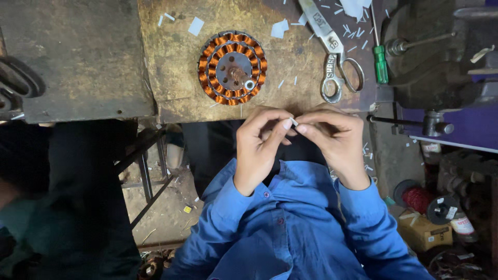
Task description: The person cuts small white paper strips with scissors and inserts them into the slots of a copper-wound motor stator. The person repeats this process for multiple slots, placing the stator on a wooden workbench.
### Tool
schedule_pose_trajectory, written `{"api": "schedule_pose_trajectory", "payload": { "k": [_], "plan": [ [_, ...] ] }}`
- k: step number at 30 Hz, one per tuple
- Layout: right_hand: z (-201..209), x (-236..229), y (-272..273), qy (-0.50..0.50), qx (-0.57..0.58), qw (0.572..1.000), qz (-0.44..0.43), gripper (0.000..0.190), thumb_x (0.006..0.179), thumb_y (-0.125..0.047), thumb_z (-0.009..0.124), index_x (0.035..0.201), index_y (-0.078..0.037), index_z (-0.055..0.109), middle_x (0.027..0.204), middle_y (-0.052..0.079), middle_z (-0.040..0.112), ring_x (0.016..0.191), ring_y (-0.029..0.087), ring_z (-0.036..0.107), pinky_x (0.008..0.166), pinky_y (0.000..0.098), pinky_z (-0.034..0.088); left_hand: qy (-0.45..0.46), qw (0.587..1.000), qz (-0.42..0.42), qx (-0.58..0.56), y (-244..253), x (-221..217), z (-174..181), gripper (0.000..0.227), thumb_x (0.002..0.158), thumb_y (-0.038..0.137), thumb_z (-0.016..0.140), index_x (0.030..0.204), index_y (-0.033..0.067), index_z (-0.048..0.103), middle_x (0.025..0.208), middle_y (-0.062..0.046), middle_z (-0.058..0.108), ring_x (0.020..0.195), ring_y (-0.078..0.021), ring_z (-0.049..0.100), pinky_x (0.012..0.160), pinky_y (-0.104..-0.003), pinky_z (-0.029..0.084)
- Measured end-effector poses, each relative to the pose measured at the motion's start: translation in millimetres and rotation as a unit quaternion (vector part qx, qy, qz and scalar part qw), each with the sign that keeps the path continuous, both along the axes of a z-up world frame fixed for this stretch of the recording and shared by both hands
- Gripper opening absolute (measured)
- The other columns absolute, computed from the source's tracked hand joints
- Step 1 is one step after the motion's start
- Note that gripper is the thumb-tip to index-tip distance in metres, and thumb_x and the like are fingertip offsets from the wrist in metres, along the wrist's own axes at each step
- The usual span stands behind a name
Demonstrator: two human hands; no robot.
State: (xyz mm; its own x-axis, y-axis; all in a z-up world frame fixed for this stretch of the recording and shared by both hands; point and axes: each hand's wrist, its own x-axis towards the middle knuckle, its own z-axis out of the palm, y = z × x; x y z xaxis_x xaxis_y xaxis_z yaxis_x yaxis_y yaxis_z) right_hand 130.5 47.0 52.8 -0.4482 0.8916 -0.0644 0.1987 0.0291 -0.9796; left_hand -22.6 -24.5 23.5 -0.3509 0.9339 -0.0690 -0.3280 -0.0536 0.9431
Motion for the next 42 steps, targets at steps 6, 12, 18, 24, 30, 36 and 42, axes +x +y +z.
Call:
{"api": "schedule_pose_trajectory", "payload": {
  "k": [6, 12, 18, 24, 30, 36, 42],
  "plan": [
    [-7.6, 3.3, -4.6, -0.002, 0.046, 0.999, -0.017, 0.013, 0.09, 0.003, 0.079, 0.103, 0.004, 0.076, 0.099, 0.011, 0.075, 0.089, 0.014, 0.071, 0.081, 0.0259, 0.056, 0.112, 0.992, 0.054, 0.001, -4.0, 6.8, 17.5, 0.01, 0.098, 0.0, 0.071, 0.107, -0.0013, 0.073, 0.101, -0.009, 0.069, 0.081, -0.0115, 0.07, 0.067, -0.023, 0.058],
    [-18.5, 10.1, -12.3, -0.016, 0.053, 0.996, -0.065, 0.01, 0.092, 0.003, 0.079, 0.102, 0.003, 0.076, 0.096, 0.009, 0.076, 0.088, 0.012, 0.07, 0.082, 0.0251, 0.056, 0.212, 0.975, 0.062, 0.03, -10.0, 10.9, 19.2, 0.016, 0.098, -0.001, 0.072, 0.113, 0.0005, 0.072, 0.105, -0.011, 0.07, 0.091, -0.0168, 0.074, 0.082, -0.025, 0.06],
    [-17.6, 0.0, -13.8, 0.025, 0.04, 0.997, -0.061, 0.007, 0.097, 0.003, 0.076, 0.102, 0.003, 0.072, 0.099, 0.008, 0.073, 0.09, 0.01, 0.065, 0.082, 0.0246, 0.053, 0.144, 0.989, 0.009, 0.035, -10.8, -1.9, 12.8, 0.026, 0.09, 0.0, 0.08, 0.115, 0.0016, 0.074, 0.107, -0.011, 0.073, 0.092, -0.0175, 0.073, 0.082, -0.026, 0.06],
    [4.7, -18.1, -20.9, -0.074, 0.137, 0.988, -0.012, 0.013, 0.095, 0.004, 0.073, 0.108, 0.003, 0.075, 0.104, 0.011, 0.075, 0.095, 0.015, 0.07, 0.084, 0.0264, 0.055, 0.189, 0.977, 0.089, 0.047, -11.2, -13.2, 1.0, 0.02, 0.082, 0.003, 0.088, 0.099, 0.0033, 0.078, 0.096, -0.009, 0.076, 0.087, -0.0172, 0.075, 0.079, -0.027, 0.059],
    [17.5, -33.7, -27.9, -0.064, 0.147, 0.987, -0.005, 0.012, 0.098, 0.006, 0.071, 0.109, 0.004, 0.075, 0.106, 0.013, 0.075, 0.096, 0.017, 0.069, 0.087, 0.0268, 0.055, 0.144, 0.981, 0.104, 0.078, -19.5, -17.1, -6.9, 0.019, 0.083, 0.005, 0.089, 0.098, 0.0034, 0.078, 0.098, -0.008, 0.075, 0.088, -0.0141, 0.074, 0.077, -0.024, 0.061],
    [18.3, -39.4, -33.2, -0.075, 0.16, 0.984, 0.01, 0.012, 0.096, 0.006, 0.072, 0.107, 0.004, 0.074, 0.105, 0.013, 0.074, 0.096, 0.016, 0.07, 0.086, 0.0265, 0.055, 0.046, 0.995, 0.073, 0.059, -25.0, -21.0, -14.0, 0.013, 0.086, 0.005, 0.087, 0.095, 0.0028, 0.077, 0.095, -0.006, 0.072, 0.083, -0.0085, 0.067, 0.068, -0.023, 0.054],
    [-3.1, -36.8, -29.7, -0.034, 0.089, 0.995, -0.027, 0.011, 0.101, 0.004, 0.065, 0.111, 0.005, 0.067, 0.107, 0.01, 0.07, 0.1, 0.015, 0.066, 0.092, 0.0255, 0.053, -0.002, 0.997, 0.023, -0.077, -16.2, -23.5, -6.9, 0.014, 0.083, 0.009, 0.089, 0.09, 0.0026, 0.078, 0.078, -0.007, 0.071, 0.068, -0.01, 0.054, 0.059, -0.026, 0.04]
  ]
}}
